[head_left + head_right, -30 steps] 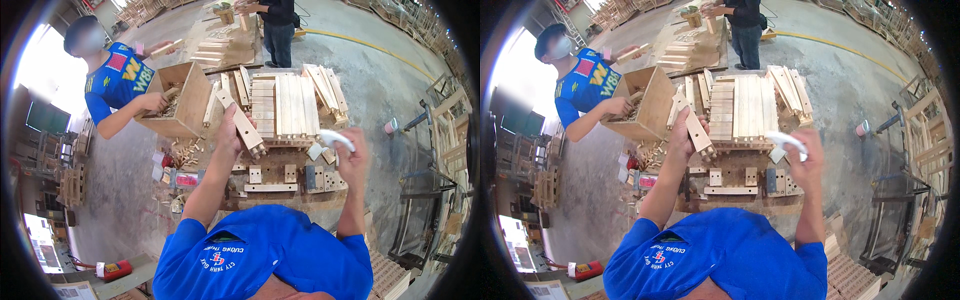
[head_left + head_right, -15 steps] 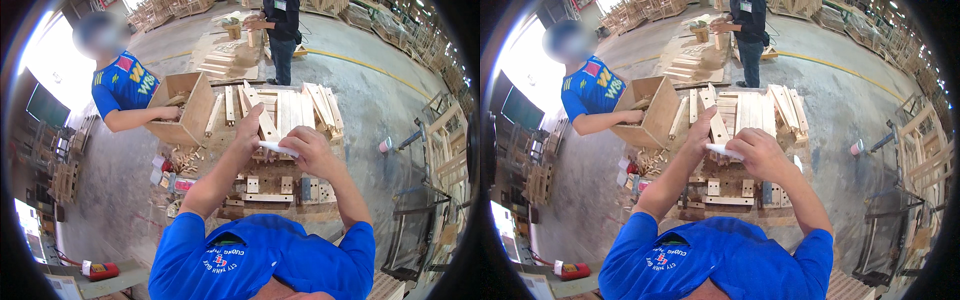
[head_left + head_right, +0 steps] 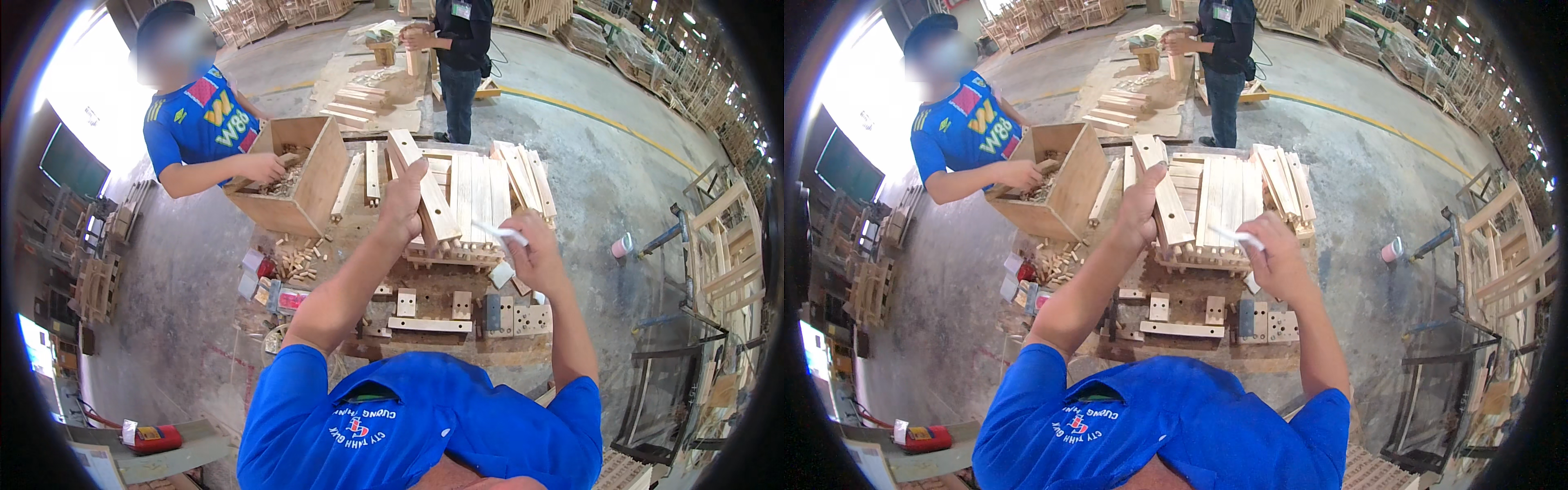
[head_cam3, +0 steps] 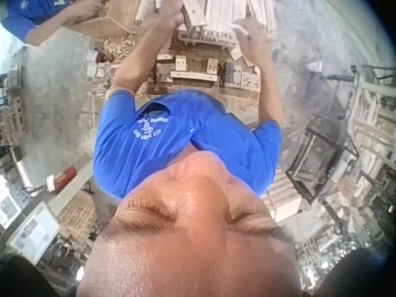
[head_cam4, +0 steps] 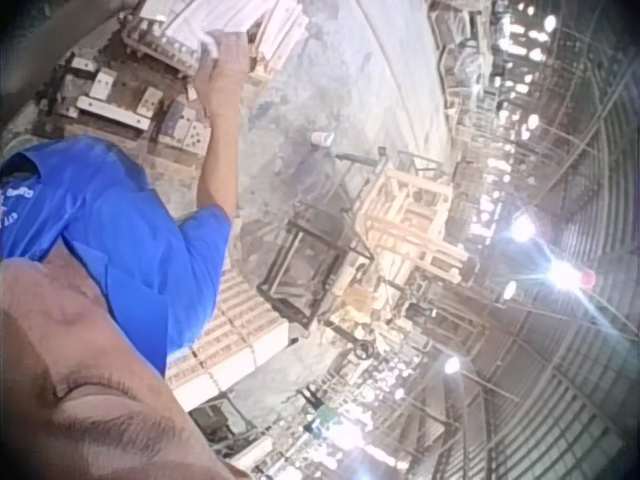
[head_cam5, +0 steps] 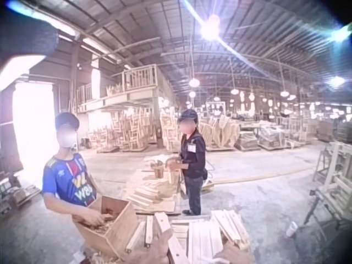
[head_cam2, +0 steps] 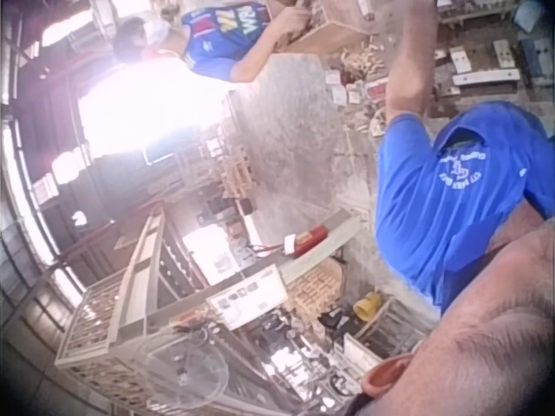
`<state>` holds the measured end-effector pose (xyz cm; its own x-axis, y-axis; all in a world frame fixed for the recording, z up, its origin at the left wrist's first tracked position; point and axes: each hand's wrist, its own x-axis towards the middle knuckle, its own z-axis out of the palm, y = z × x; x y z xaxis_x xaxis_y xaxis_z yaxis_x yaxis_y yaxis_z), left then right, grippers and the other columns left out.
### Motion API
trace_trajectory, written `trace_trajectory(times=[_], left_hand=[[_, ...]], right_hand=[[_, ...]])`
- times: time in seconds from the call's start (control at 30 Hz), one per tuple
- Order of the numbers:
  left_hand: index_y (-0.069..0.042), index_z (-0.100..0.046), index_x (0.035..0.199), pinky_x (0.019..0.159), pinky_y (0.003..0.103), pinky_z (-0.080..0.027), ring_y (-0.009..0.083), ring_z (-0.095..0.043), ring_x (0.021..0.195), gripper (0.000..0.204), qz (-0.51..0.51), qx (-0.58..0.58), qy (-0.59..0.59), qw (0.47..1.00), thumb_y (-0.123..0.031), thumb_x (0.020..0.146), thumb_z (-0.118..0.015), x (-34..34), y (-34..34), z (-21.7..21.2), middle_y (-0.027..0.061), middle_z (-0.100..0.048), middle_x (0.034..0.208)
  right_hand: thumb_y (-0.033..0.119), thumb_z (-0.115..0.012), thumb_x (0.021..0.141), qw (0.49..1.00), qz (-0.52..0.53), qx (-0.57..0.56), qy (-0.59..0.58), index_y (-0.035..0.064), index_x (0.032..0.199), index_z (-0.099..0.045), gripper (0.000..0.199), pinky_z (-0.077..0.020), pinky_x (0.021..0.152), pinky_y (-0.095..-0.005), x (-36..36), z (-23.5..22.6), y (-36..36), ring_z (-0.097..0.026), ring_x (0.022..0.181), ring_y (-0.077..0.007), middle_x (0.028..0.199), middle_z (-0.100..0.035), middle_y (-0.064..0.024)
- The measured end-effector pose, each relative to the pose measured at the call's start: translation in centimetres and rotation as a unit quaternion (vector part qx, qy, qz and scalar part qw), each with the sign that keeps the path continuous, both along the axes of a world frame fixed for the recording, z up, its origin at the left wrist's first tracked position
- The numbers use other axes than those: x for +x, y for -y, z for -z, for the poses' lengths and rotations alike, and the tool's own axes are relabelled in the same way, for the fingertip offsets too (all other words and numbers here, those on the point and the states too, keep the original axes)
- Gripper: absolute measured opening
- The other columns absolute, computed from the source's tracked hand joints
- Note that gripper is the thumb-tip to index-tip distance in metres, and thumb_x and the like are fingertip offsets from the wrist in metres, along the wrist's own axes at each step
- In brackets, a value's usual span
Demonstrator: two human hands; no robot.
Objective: The person assembles small wooden components by inserting dowels into pre-drilled holes and joining pieces together. They handle multiple parts, align them, and place the assembled units into a wooden box.
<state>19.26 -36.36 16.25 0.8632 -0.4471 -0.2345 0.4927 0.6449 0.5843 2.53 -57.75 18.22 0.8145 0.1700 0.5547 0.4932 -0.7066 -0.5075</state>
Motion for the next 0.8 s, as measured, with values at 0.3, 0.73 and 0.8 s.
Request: trace_trajectory(times=[0.3, 0.73, 0.8], left_hand=[[0.012, -0.043, 0.141, 0.100, 0.056, -0.061, 0.0408, -0.070, 0.117, 0.049, -0.009, 0.009, -0.019, 1.000, -0.021, 0.108, -0.055, 0.0, 1.3, -1.5, 0.0291, -0.063, 0.132], [0.017, -0.038, 0.142, 0.097, 0.058, -0.063, 0.0438, -0.070, 0.118, 0.053, -0.015, 0.033, -0.016, 0.999, -0.021, 0.109, -0.055, 0.2, 1.3, -2.8, 0.0313, -0.062, 0.133], [0.017, -0.036, 0.143, 0.097, 0.058, -0.063, 0.0441, -0.069, 0.118, 0.054, -0.010, 0.027, -0.024, 0.999, -0.022, 0.109, -0.055, 0.3, 1.4, -3.0, 0.0315, -0.062, 0.134]], right_hand=[[0.005, -0.074, 0.090, 0.996, -0.082, 0.022, 0.025, 0.0053, 0.107, -0.073, 0.017, -0.0473, 0.065, -0.0362, 0.0, -5.5, -2.8, -0.061, 0.077, -0.0271, 0.087, -0.060, -0.0099], [0.007, -0.075, 0.083, 0.976, 0.016, -0.215, 0.036, 0.0092, 0.100, -0.068, 0.019, -0.0486, 0.079, -0.0449, 1.8, -4.3, -2.0, -0.063, 0.089, -0.0327, 0.092, -0.059, -0.0108], [0.007, -0.075, 0.083, 0.971, 0.056, -0.230, 0.042, 0.0091, 0.100, -0.068, 0.019, -0.0488, 0.078, -0.0443, 1.6, -3.8, -0.8, -0.063, 0.088, -0.0319, 0.091, -0.059, -0.0104]])
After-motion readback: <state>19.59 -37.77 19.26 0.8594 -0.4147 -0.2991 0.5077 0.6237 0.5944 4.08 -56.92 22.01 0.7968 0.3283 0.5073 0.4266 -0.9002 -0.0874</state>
